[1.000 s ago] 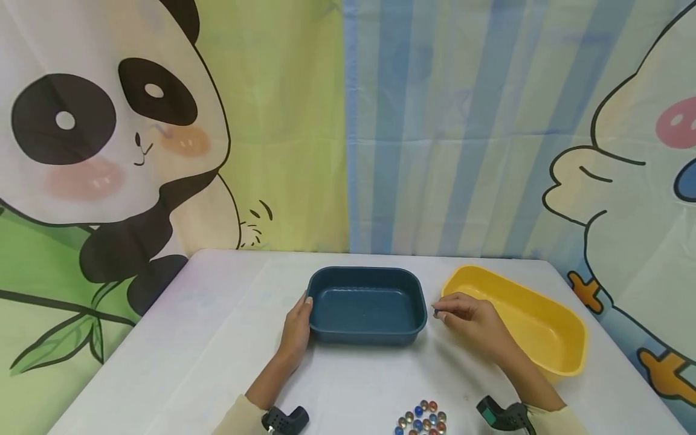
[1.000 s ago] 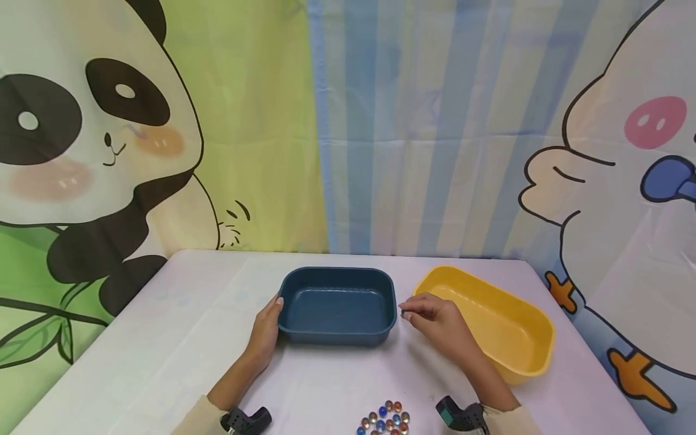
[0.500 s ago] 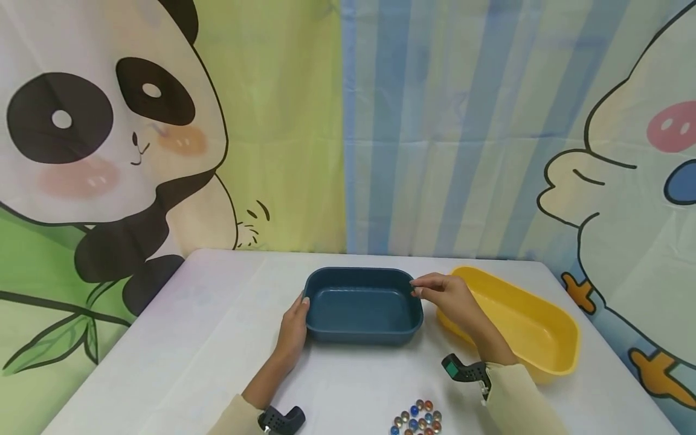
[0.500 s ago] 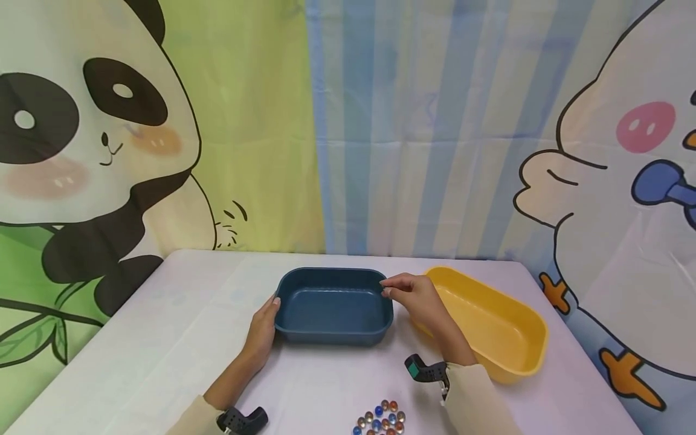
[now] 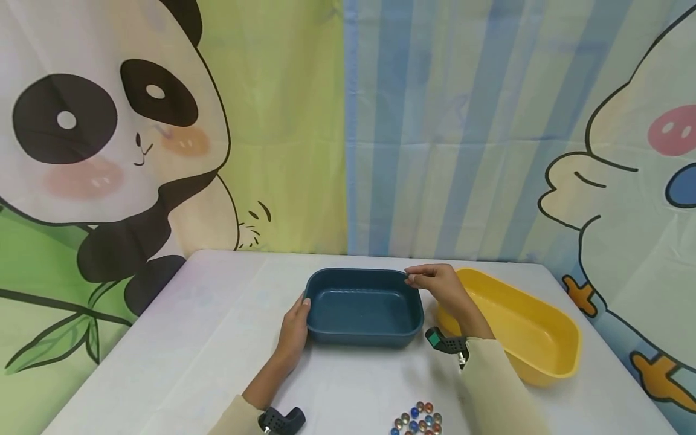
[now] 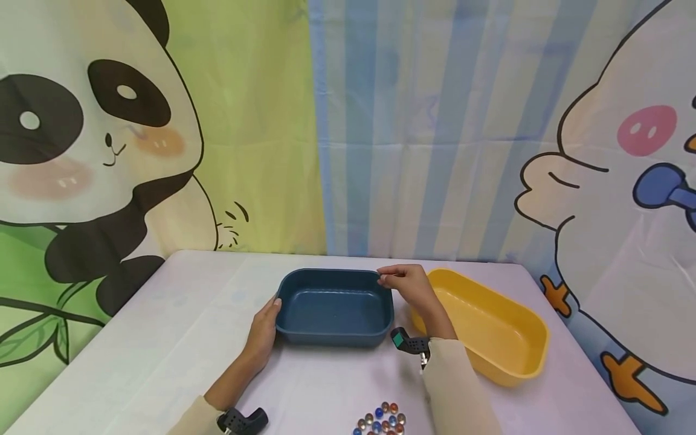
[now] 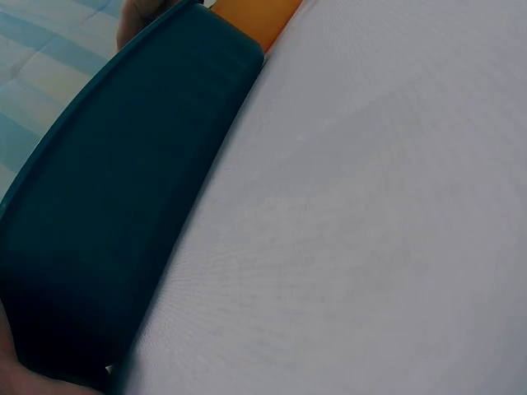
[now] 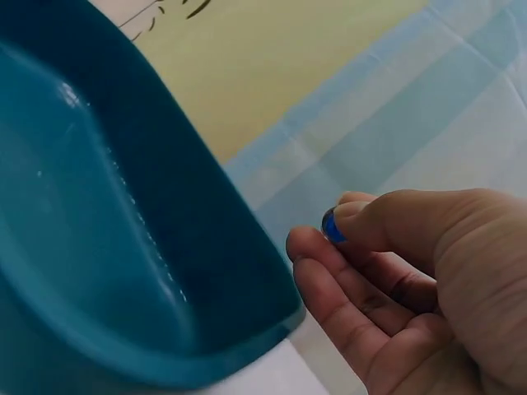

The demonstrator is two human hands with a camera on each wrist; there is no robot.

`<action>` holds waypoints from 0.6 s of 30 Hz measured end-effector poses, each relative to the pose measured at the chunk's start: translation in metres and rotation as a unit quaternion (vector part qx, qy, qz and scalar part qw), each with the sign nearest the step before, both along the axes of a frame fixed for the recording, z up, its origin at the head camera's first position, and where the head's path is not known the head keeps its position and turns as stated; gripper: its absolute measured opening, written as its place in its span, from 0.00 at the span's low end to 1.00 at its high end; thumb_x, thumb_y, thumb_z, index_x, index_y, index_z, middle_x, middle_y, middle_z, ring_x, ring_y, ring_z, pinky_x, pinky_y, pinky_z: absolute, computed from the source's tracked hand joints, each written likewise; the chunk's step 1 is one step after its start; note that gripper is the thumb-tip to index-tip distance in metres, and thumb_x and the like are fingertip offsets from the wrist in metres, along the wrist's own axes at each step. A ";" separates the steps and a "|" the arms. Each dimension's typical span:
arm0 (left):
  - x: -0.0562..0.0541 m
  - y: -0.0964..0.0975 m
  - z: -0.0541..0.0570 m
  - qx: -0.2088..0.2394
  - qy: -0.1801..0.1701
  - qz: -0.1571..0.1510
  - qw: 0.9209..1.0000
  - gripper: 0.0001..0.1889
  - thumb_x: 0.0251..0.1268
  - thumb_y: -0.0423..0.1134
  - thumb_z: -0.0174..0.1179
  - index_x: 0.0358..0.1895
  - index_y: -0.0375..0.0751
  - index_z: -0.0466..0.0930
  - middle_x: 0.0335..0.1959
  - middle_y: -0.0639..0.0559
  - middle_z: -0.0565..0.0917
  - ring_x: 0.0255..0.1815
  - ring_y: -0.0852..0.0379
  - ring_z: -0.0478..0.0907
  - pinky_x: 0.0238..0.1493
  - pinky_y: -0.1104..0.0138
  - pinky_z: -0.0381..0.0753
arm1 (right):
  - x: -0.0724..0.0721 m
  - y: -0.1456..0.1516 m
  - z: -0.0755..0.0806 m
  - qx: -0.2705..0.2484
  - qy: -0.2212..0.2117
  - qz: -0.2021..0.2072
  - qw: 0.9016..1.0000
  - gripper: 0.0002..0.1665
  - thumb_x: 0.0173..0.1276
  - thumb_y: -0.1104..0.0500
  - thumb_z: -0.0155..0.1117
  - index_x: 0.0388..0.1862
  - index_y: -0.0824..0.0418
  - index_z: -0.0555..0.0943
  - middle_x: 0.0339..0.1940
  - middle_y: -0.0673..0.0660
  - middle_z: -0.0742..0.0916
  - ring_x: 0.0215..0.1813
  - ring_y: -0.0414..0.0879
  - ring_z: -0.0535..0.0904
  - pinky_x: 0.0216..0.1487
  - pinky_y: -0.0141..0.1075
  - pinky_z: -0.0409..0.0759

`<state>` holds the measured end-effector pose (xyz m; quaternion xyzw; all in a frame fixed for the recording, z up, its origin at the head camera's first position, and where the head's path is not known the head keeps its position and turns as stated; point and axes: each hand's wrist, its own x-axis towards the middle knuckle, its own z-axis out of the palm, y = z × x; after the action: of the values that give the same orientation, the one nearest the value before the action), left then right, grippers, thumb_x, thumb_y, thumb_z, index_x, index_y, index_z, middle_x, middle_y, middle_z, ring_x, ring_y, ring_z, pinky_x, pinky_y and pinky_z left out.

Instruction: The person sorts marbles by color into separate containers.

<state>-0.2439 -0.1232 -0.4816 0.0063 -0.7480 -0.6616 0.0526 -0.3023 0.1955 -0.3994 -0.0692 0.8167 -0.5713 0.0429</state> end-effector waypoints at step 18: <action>0.002 0.001 0.001 -0.004 0.004 -0.001 1.000 0.30 0.80 0.52 0.35 0.76 0.38 0.51 0.76 0.49 0.56 0.77 0.50 0.48 0.74 0.54 0.49 | -0.015 -0.014 -0.004 0.043 -0.011 0.014 0.999 0.15 0.70 0.62 0.62 0.52 0.67 0.83 0.48 0.59 0.86 0.50 0.52 0.83 0.65 0.51 0.71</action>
<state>-0.2424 -0.1219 -0.4803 0.0033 -0.7503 -0.6588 0.0550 -0.3173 0.1813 -0.4038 -0.0723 0.8387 -0.5360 0.0627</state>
